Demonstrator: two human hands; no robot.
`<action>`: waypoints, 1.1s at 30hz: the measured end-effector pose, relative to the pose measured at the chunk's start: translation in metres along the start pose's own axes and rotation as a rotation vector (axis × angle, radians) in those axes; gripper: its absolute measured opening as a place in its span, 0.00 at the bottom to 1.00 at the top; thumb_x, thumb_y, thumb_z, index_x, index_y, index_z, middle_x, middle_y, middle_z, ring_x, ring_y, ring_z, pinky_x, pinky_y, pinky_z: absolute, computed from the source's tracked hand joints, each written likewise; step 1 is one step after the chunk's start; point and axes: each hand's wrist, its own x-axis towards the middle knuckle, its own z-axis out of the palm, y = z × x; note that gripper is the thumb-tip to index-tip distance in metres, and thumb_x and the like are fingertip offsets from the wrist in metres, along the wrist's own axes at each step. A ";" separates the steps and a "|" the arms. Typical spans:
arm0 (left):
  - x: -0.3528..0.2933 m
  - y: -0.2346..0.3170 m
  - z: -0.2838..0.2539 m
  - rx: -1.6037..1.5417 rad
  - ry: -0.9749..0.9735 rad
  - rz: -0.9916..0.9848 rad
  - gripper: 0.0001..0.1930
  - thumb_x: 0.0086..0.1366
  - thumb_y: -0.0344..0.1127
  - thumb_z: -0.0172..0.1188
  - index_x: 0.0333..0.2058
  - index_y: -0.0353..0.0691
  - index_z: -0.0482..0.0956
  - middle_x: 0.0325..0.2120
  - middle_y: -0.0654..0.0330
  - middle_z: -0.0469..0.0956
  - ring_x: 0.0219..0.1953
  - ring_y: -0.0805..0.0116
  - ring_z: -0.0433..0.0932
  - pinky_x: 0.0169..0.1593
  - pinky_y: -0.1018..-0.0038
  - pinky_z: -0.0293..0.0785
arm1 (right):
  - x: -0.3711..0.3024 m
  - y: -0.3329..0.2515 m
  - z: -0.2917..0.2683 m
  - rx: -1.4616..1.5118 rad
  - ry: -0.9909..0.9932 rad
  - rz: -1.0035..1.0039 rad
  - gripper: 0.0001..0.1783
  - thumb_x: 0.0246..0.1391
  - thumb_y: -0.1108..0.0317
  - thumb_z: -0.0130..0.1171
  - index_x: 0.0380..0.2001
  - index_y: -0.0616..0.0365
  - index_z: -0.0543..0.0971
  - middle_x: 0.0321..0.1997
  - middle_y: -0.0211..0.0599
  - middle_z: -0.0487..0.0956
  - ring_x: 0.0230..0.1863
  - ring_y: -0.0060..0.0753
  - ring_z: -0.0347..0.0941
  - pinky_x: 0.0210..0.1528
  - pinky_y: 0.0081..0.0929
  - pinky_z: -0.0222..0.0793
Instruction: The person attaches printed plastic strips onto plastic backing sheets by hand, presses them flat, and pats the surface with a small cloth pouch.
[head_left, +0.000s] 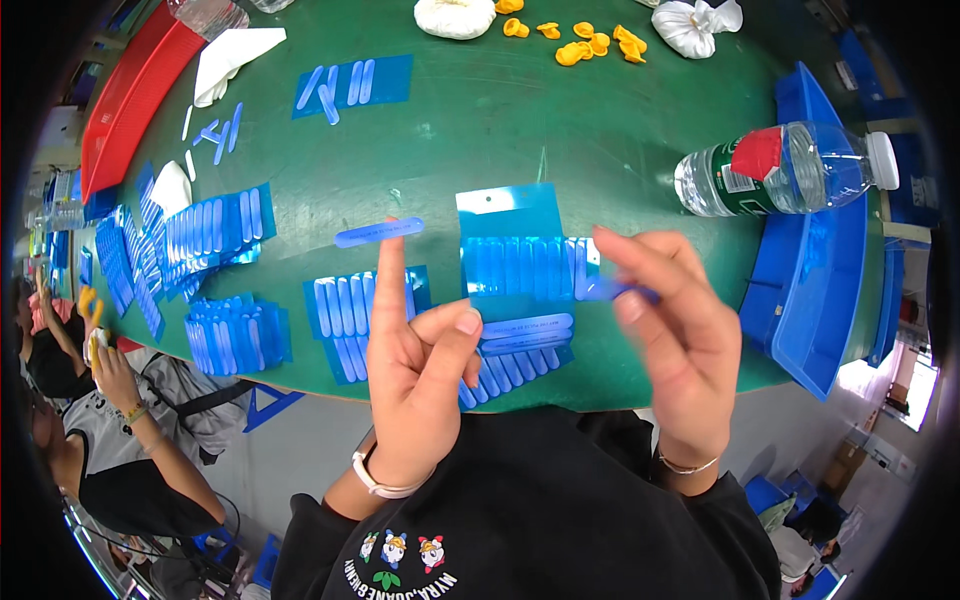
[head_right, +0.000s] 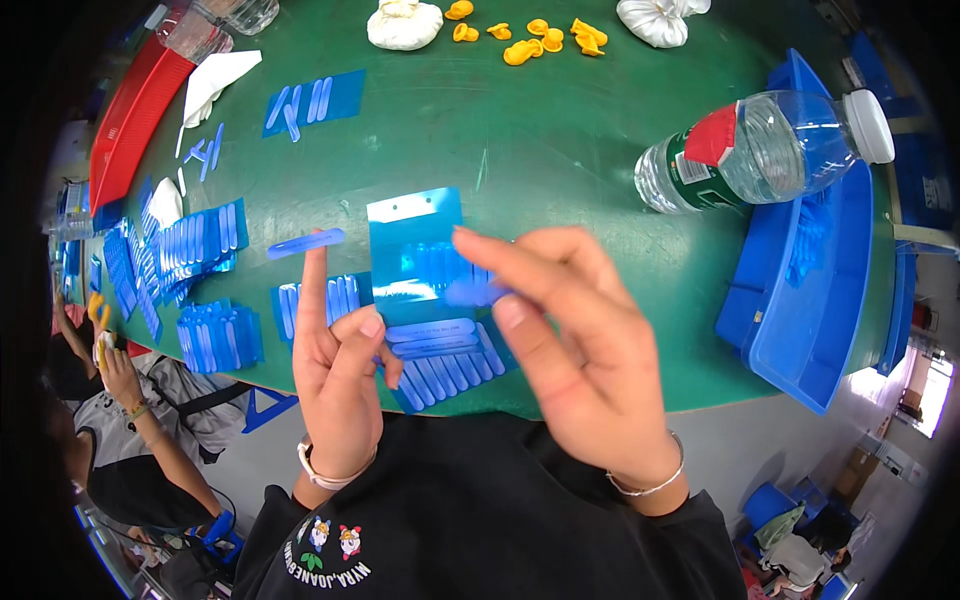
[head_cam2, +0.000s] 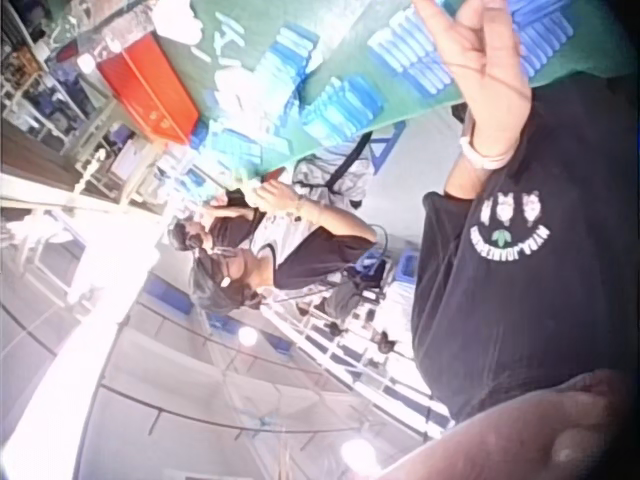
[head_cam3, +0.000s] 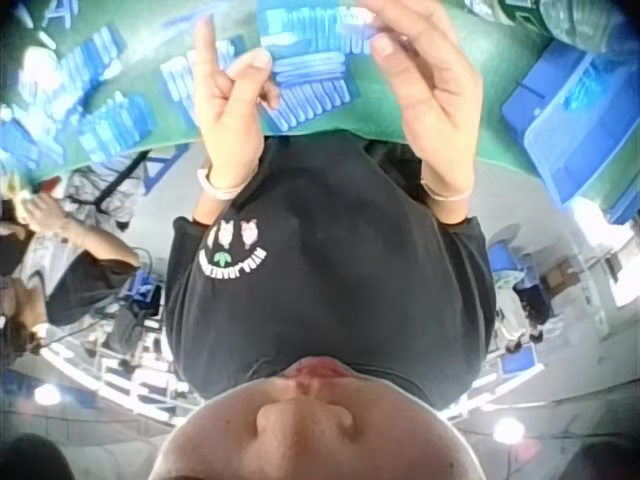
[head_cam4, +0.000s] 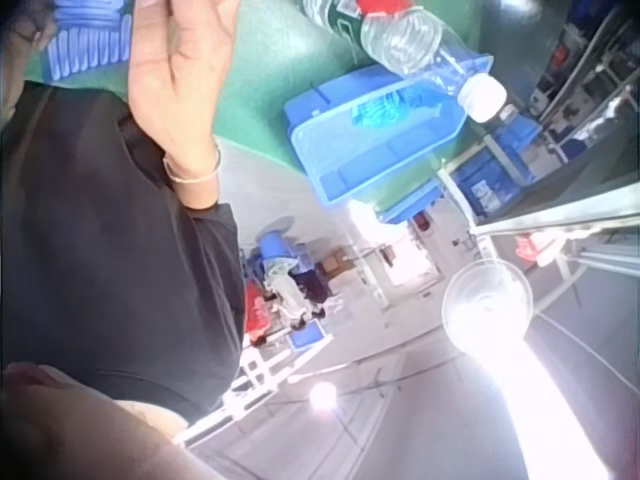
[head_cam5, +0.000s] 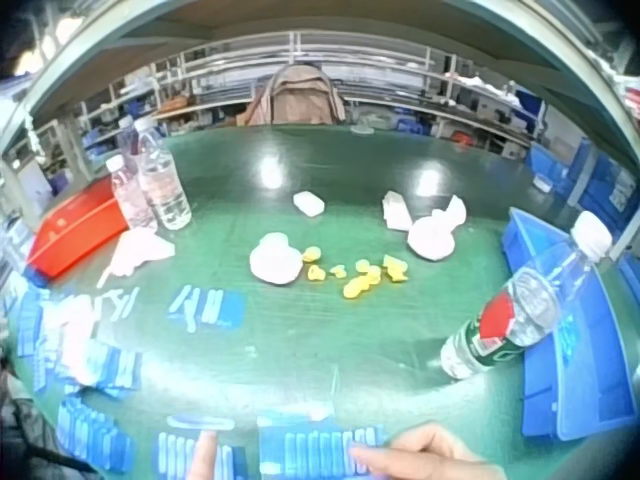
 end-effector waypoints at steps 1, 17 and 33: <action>-0.001 0.000 0.000 0.000 0.004 0.000 0.38 0.60 0.25 0.50 0.62 0.37 0.35 0.27 0.62 0.77 0.19 0.83 0.66 0.22 0.86 0.62 | 0.000 -0.004 0.003 0.003 -0.049 0.029 0.18 0.50 0.80 0.49 0.46 0.62 0.74 0.37 0.36 0.70 0.33 0.23 0.67 0.36 0.18 0.64; -0.008 0.002 0.006 0.084 0.015 0.116 0.38 0.59 0.24 0.49 0.62 0.35 0.34 0.28 0.58 0.77 0.19 0.82 0.67 0.24 0.85 0.64 | -0.014 0.009 0.044 0.018 0.308 -0.075 0.32 0.40 0.82 0.61 0.48 0.66 0.59 0.51 0.47 0.66 0.29 0.21 0.73 0.28 0.15 0.59; -0.005 -0.004 0.001 0.184 0.003 0.188 0.41 0.56 0.22 0.55 0.61 0.32 0.37 0.26 0.62 0.78 0.26 0.85 0.70 0.29 0.89 0.65 | -0.013 0.011 0.042 -0.079 0.283 -0.123 0.33 0.38 0.82 0.61 0.50 0.66 0.59 0.51 0.47 0.65 0.27 0.23 0.73 0.26 0.15 0.57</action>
